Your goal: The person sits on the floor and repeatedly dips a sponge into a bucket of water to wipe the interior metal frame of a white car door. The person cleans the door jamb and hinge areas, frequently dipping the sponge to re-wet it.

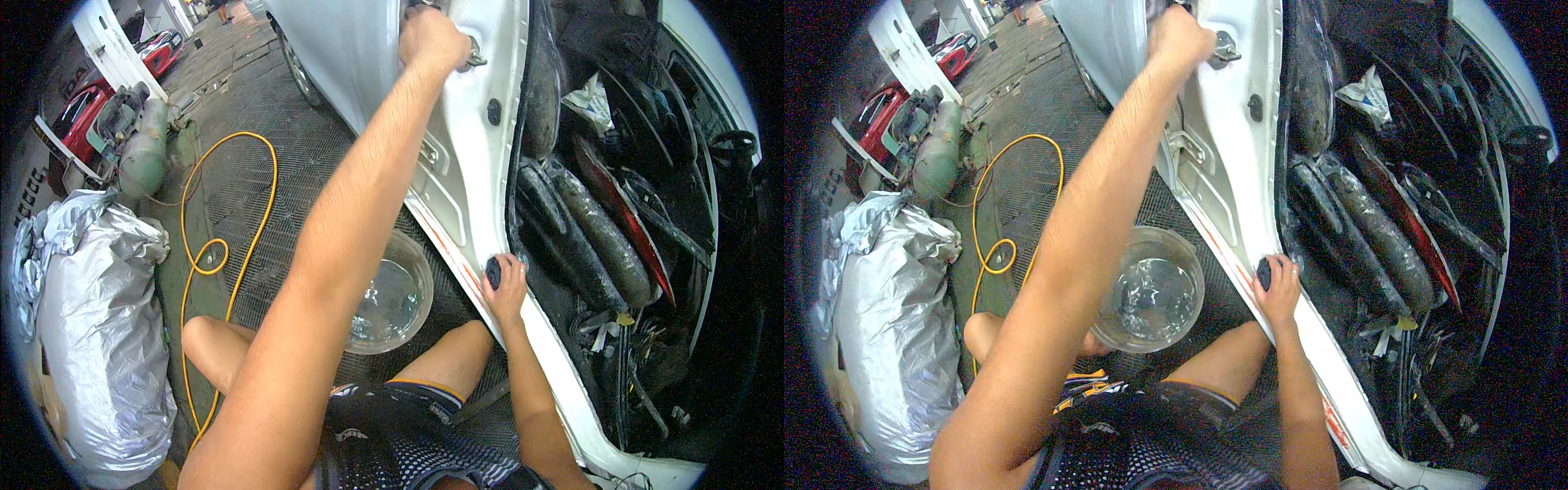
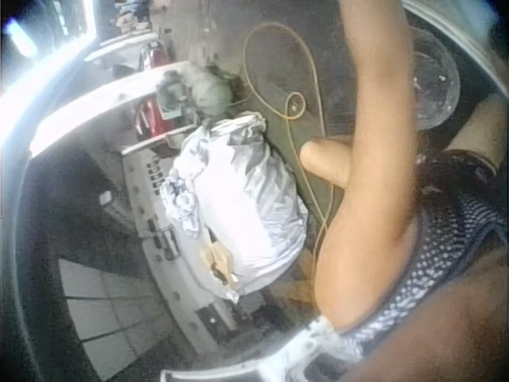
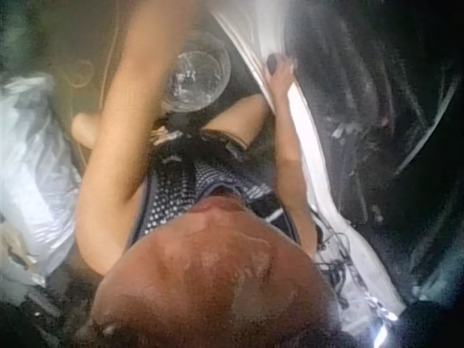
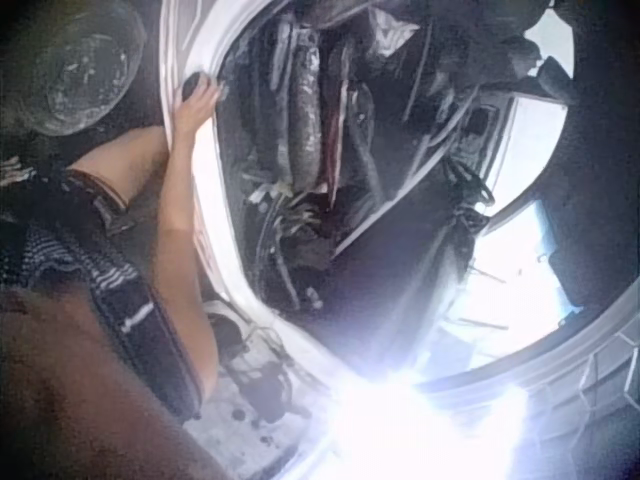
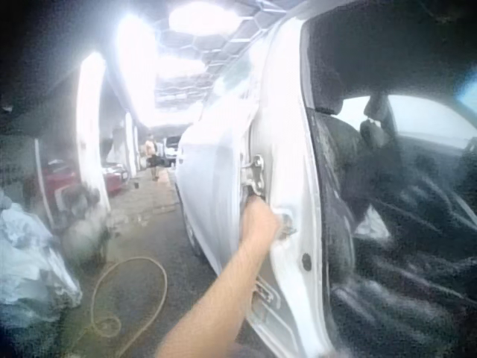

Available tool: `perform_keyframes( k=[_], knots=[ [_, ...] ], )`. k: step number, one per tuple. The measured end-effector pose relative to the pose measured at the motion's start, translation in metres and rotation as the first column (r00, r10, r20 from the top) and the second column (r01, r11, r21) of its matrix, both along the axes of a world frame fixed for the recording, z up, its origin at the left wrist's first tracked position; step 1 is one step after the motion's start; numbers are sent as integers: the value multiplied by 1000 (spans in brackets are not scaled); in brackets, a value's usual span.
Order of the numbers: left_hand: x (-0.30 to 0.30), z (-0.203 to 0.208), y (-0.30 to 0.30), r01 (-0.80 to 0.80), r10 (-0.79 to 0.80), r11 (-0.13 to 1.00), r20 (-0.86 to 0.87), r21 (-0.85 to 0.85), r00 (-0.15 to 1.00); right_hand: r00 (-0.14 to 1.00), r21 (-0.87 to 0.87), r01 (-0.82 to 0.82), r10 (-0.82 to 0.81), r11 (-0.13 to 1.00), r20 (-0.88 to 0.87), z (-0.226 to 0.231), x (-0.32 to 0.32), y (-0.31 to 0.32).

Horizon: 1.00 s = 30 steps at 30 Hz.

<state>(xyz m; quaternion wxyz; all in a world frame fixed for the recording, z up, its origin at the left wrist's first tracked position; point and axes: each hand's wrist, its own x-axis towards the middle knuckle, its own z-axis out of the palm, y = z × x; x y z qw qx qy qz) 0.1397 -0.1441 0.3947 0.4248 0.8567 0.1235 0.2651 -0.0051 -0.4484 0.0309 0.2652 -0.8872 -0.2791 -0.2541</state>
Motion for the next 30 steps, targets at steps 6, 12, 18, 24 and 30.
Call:
perform_keyframes(
  k=[6,12,18,24,30],
  knots=[
    [-30,-39,-5,-281,10,793,450,540,893,1000,2,-14,14,1000,14,4,1,2],
    [-93,-78,-22,-199,-117,873,587,446,801,1000,-37,4,-4,999,-2,3,1,-4],
    [-169,-253,49,736,-667,662,-337,142,664,1000,250,-26,28,968,-3,7,-8,9],
    [-212,-429,100,455,-522,779,-848,-431,90,566,34,-459,322,888,-759,17,-68,148],
    [-262,-553,64,387,-128,919,-986,-76,110,93,-467,-452,-481,760,-872,-184,-76,220]
  ],
)
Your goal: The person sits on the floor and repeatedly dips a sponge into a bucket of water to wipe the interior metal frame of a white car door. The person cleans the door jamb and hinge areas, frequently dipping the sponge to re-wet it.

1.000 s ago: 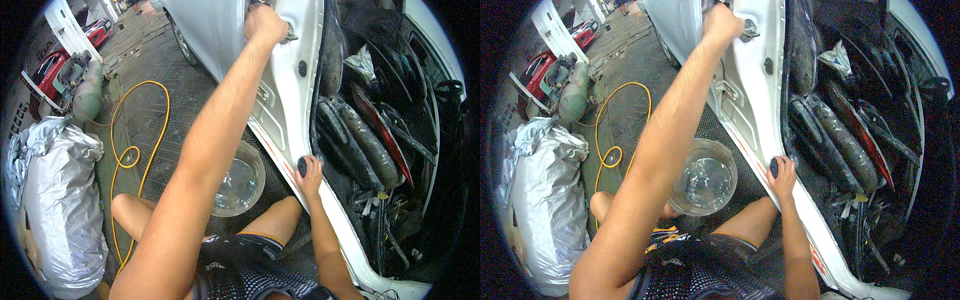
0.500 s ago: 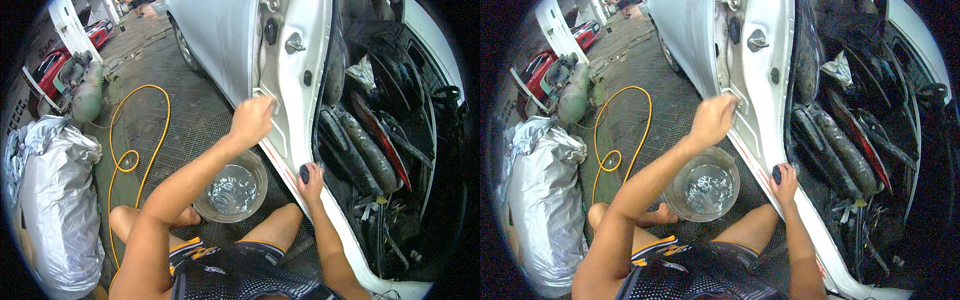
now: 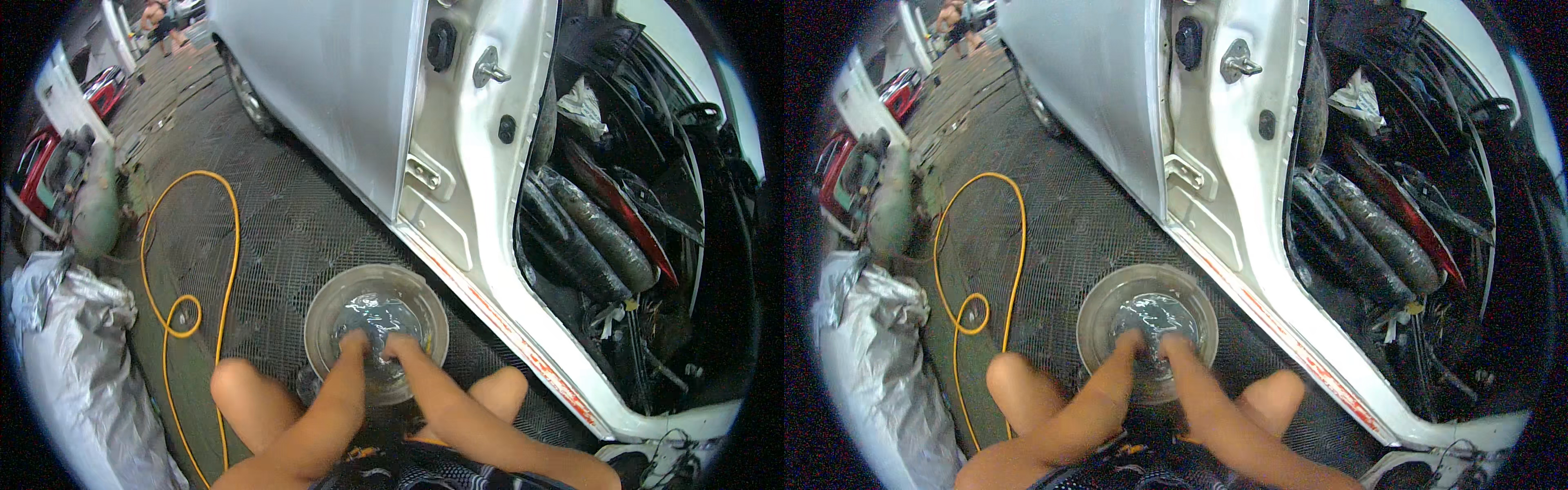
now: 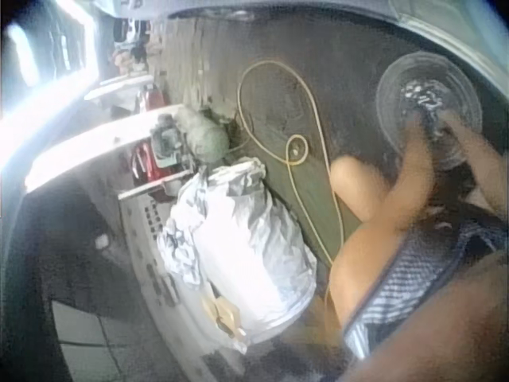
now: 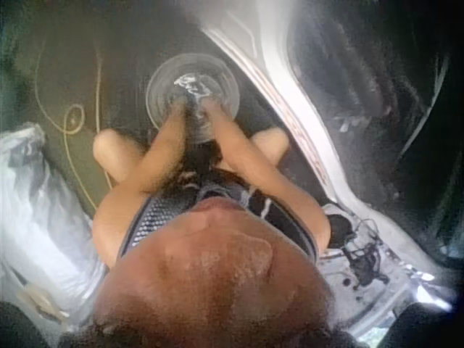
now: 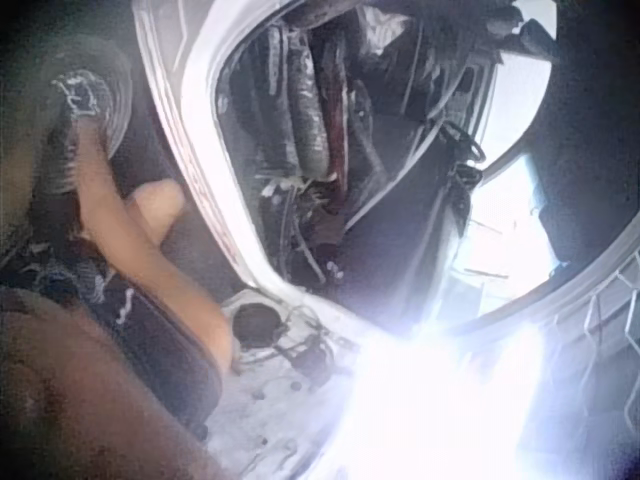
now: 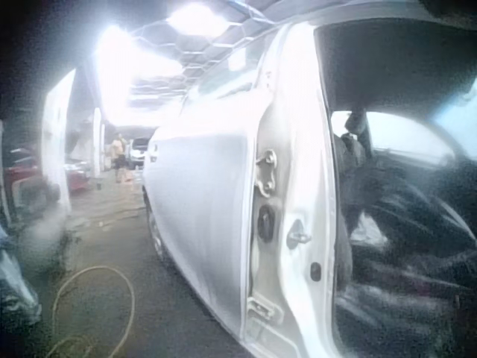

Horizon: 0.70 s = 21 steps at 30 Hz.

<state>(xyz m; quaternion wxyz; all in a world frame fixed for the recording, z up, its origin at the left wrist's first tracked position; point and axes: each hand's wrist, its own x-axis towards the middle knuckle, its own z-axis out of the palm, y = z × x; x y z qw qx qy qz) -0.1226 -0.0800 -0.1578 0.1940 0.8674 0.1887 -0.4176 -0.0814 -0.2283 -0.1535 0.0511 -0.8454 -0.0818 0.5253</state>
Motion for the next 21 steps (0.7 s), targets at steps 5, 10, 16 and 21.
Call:
perform_keyframes(
  k=[5,10,16,21],
  knots=[
    [3,1,-21,-393,380,919,186,34,906,962,85,-270,273,959,-23,-37,-14,7],
    [-13,86,34,-550,624,781,401,-294,671,930,534,235,-28,812,-367,201,32,20],
    [91,433,-60,-337,902,-274,-362,-901,234,678,752,212,-648,625,347,518,114,-24],
    [228,562,-112,78,826,-551,-556,-831,-93,321,423,-212,-346,881,881,677,200,15]
  ],
)
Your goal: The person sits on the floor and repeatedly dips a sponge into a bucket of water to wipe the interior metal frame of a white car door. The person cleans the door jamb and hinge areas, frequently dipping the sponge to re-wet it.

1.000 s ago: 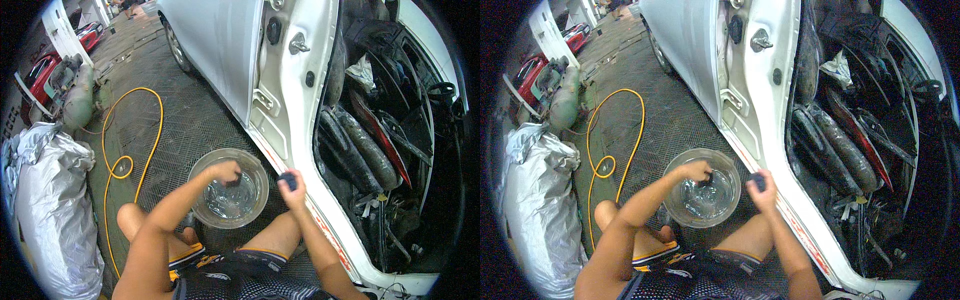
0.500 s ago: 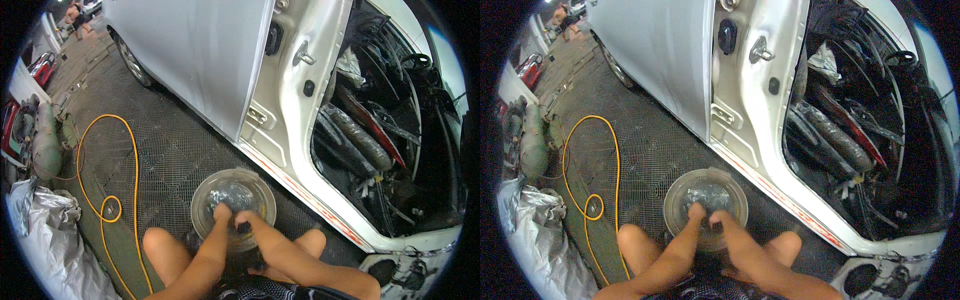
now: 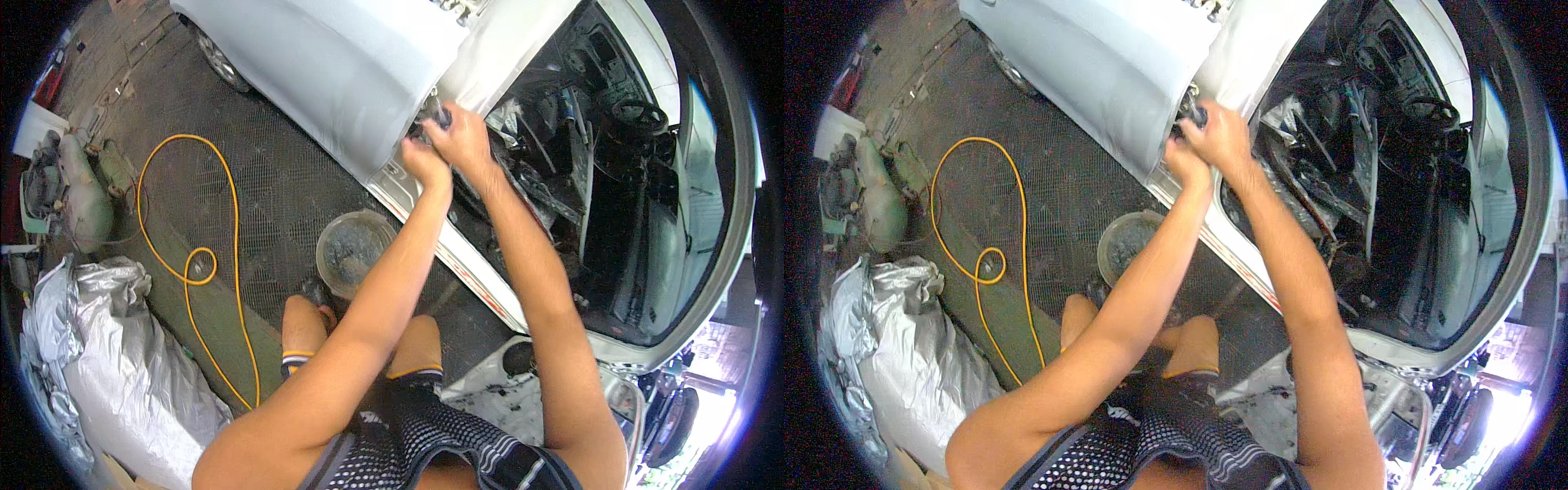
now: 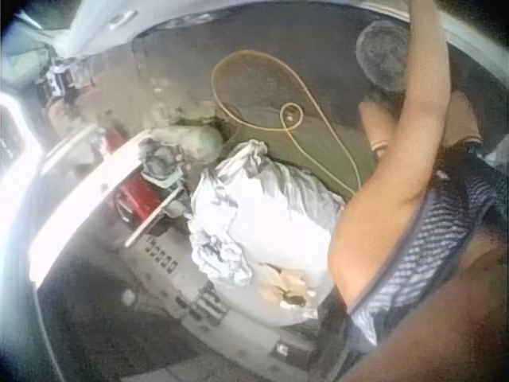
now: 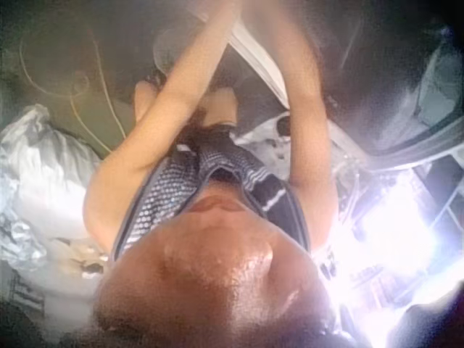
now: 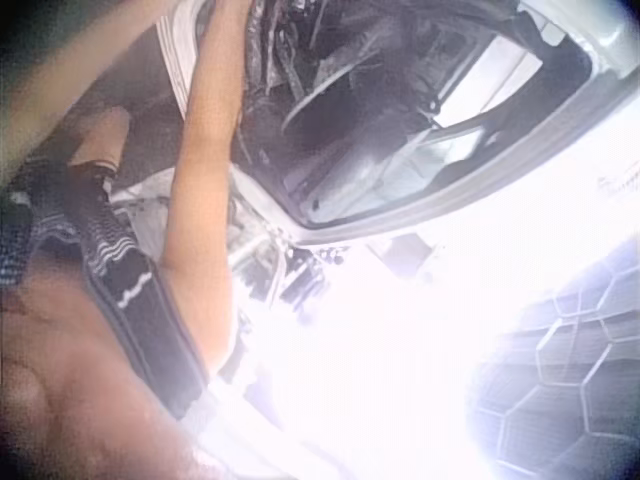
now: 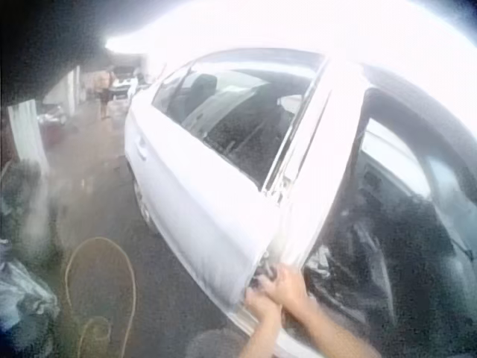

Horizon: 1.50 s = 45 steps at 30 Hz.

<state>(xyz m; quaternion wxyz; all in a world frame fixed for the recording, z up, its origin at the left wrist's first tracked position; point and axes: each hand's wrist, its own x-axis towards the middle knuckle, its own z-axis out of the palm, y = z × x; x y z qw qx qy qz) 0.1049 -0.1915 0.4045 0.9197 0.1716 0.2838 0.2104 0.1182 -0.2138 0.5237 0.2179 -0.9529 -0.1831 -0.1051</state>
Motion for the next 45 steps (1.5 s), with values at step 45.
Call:
perform_keyframes(
  k=[45],
  knots=[
    [9,92,-9,550,393,367,-661,750,639,140,-517,-758,873,398,467,193,121,-24]
  ],
)
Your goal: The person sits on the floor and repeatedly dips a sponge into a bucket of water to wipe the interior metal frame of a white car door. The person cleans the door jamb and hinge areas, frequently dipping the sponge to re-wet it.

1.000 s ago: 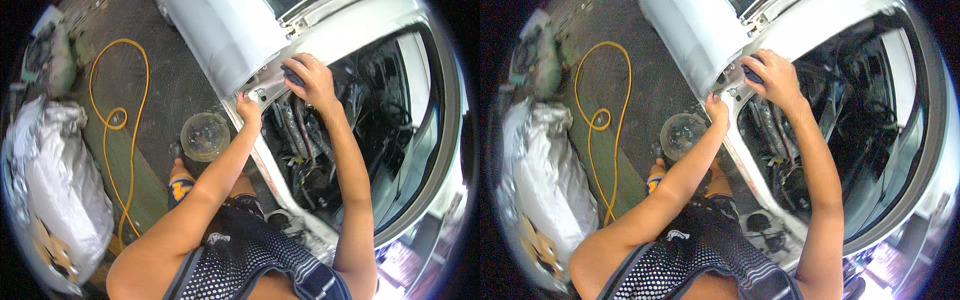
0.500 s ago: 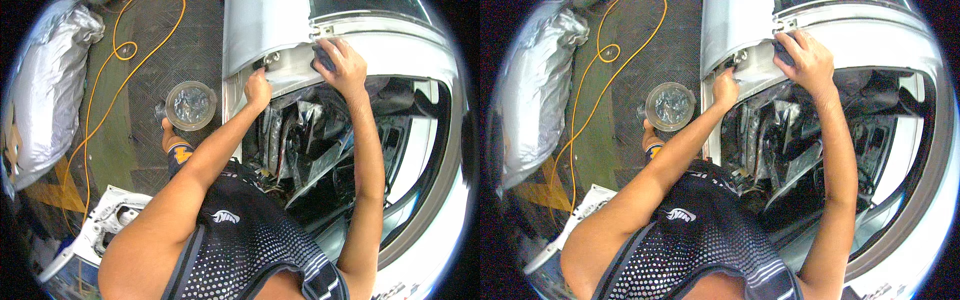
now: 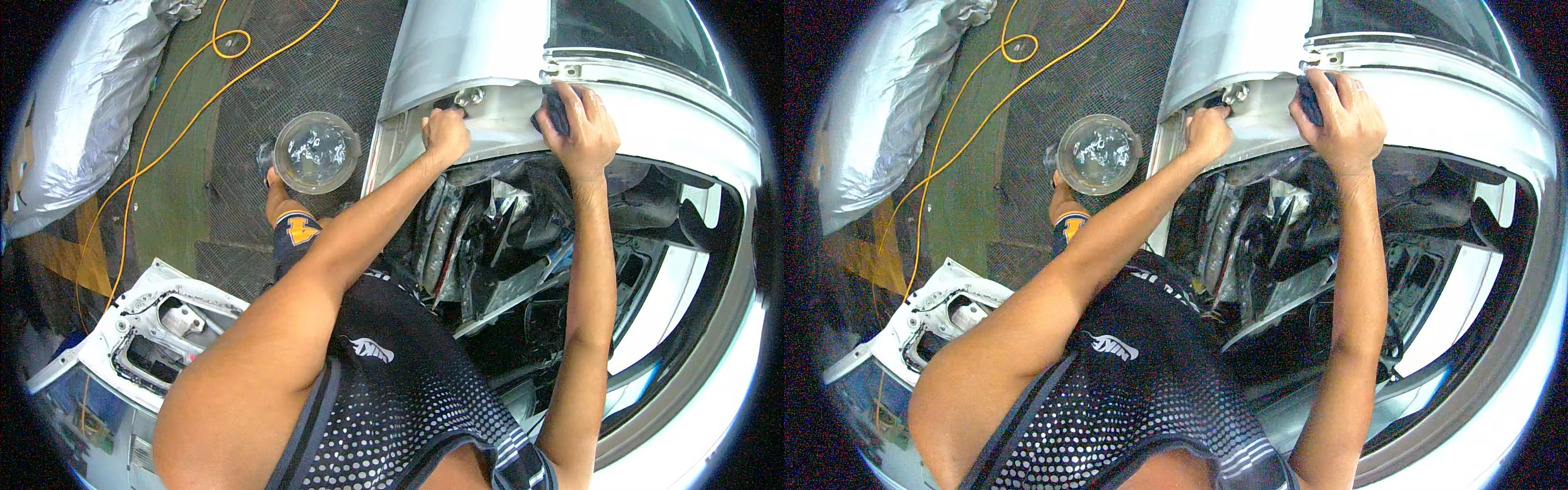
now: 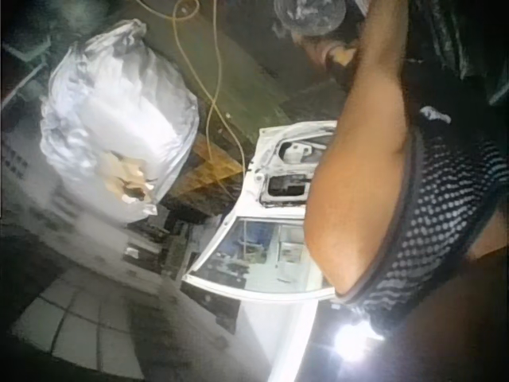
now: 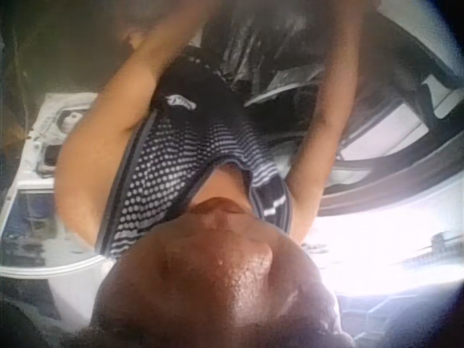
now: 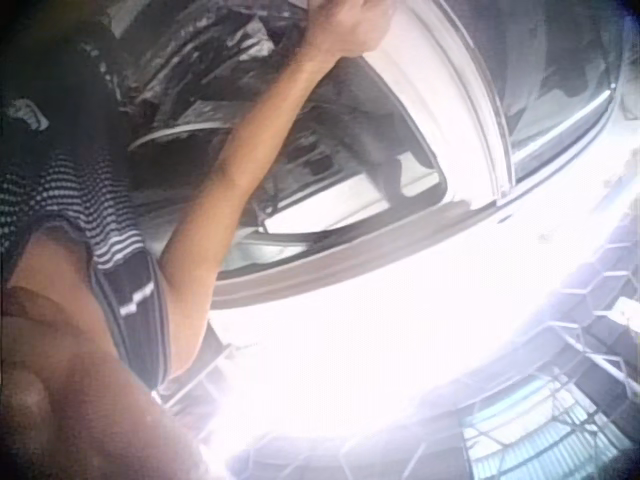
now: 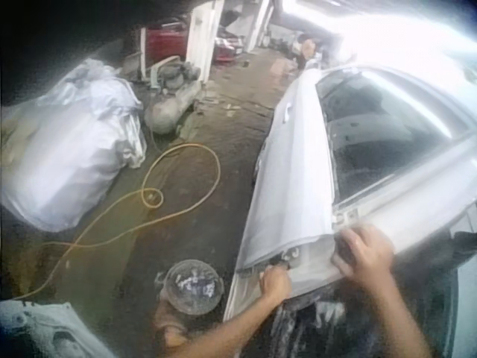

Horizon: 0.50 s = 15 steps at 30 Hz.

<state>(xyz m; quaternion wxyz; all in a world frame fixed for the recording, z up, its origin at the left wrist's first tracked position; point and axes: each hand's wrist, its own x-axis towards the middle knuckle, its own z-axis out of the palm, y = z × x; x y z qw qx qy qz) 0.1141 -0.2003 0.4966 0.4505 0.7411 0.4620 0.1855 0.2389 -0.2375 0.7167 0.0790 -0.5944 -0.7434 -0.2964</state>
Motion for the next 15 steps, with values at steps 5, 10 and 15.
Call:
perform_keyframes(
  k=[5,10,15],
  knots=[
    [-8,38,-7,-58,63,998,326,-26,943,1000,-15,15,-15,1000,5,-2,1,-1],
    [-14,-9,-16,-86,80,996,208,16,975,1000,-18,-8,8,1000,10,0,2,-2],
    [-11,-25,-25,-211,179,977,590,-16,787,999,-9,-37,37,999,20,1,-2,1]
  ],
)
